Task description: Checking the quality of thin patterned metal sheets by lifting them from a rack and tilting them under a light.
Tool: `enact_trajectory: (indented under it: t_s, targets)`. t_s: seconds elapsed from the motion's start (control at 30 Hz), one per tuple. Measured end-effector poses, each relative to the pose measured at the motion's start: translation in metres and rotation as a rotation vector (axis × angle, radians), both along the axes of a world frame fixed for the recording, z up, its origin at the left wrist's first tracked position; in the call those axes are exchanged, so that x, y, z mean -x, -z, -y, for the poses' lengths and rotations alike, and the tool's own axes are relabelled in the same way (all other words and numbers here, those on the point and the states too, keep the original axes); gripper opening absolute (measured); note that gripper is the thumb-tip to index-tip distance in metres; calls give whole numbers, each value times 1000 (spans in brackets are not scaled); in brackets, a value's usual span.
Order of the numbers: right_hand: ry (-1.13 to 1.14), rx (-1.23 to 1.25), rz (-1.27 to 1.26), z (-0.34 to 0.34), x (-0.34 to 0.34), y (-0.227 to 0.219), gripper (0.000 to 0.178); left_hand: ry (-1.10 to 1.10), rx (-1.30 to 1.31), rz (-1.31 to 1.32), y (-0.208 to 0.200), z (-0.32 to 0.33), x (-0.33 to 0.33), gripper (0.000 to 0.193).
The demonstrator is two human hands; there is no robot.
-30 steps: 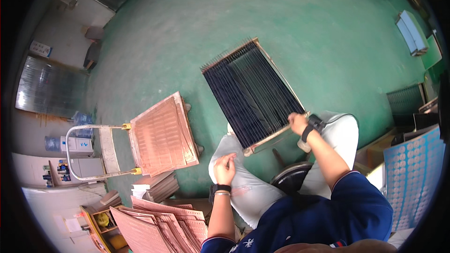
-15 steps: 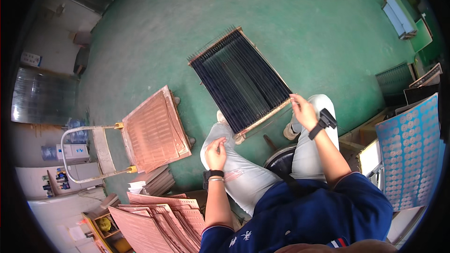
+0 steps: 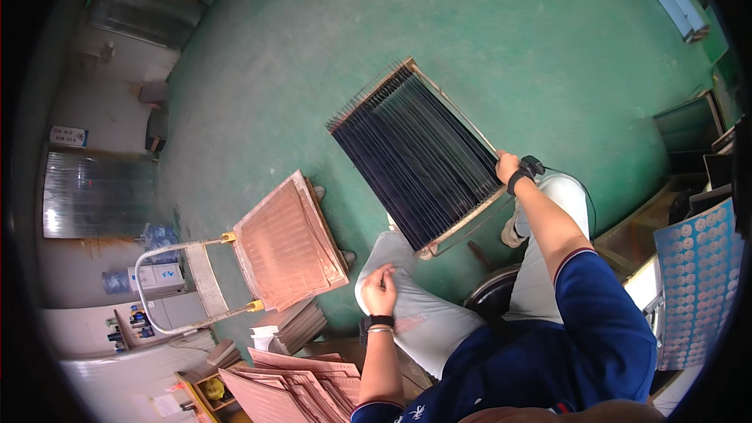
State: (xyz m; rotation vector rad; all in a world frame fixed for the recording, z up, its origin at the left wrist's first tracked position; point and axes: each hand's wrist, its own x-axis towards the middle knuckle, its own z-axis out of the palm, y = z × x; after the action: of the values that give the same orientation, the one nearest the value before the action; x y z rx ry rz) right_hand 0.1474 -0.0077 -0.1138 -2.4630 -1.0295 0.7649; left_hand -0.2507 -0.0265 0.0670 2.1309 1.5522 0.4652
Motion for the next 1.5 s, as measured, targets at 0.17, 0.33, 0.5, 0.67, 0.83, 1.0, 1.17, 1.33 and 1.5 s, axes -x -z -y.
enact_trajectory:
  t_s: [0.17, 0.33, 0.5, 0.67, 0.83, 1.0, 1.17, 1.33, 1.5]
  targets:
    - [-91, 17, 65, -7, -7, 15, 26, -23, 9, 0, -1, -6, -9, 14]
    - [-195, 92, 121, -13, -11, 38, 24, 17, 37, -17, -5, -12, -22, 16]
    - [-355, 58, 232, -18, 3, -81, 22, 18, -4, -31, -2, -13, -19, 14]
    - [-188, -399, 280, 44, -21, -258, 23, 46, -26, -56, -4, -10, -21, 14]
    - [-35, -659, -93, 121, -21, -315, 26, 89, -11, -38, -4, 0, -17, 15]
    - [313, -943, -799, 169, 41, -292, 25, 179, 315, 460, -20, 25, -34, 24]
    - [455, -961, -1314, 198, 102, -298, 25, 292, 721, 992, -80, 67, -75, 59]
    - [386, -881, -1531, 224, 132, -283, 31, 139, 872, 1435, -123, 78, -88, 50]
    - [327, -750, -1374, 244, 109, -279, 37, 98, 957, 1318, -123, 84, -105, 29]
